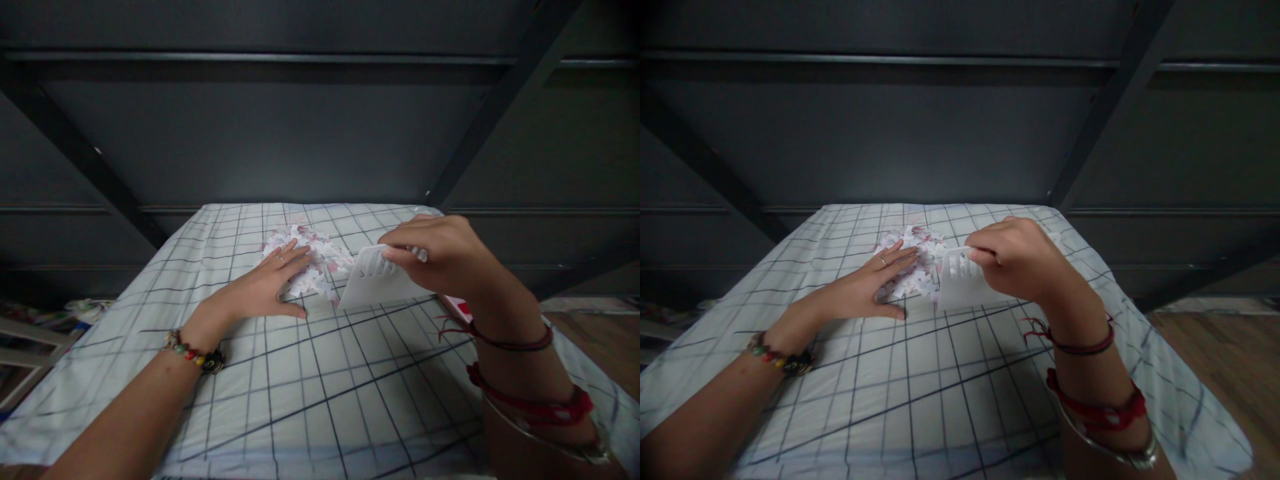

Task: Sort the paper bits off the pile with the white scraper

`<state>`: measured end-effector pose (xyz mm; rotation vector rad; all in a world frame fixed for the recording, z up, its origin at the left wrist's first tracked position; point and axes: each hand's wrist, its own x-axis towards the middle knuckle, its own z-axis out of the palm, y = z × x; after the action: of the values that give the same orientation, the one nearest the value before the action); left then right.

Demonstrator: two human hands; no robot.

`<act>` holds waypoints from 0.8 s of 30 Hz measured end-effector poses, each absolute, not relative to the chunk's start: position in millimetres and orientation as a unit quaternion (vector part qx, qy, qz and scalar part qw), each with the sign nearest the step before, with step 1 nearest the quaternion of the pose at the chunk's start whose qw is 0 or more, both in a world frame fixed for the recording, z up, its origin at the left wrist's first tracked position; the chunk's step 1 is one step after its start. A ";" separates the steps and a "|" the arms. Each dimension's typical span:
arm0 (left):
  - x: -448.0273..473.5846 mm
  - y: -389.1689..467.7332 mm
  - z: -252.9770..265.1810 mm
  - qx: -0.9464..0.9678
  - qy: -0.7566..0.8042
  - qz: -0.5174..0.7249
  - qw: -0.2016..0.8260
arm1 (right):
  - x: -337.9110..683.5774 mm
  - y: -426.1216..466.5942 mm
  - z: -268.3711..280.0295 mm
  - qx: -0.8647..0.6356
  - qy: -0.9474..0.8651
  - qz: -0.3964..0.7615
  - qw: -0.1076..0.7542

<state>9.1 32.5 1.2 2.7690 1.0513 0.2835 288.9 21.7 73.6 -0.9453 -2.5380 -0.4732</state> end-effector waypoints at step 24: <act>10.5 32.5 1.3 0.931 0.343 0.104 0.074 | 283.3 19.4 70.4 -0.328 -0.899 -0.186 0.222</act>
<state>10.5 32.5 1.3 2.7932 1.0304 0.3131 283.3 19.4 70.4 -0.9074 -2.4843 -0.5150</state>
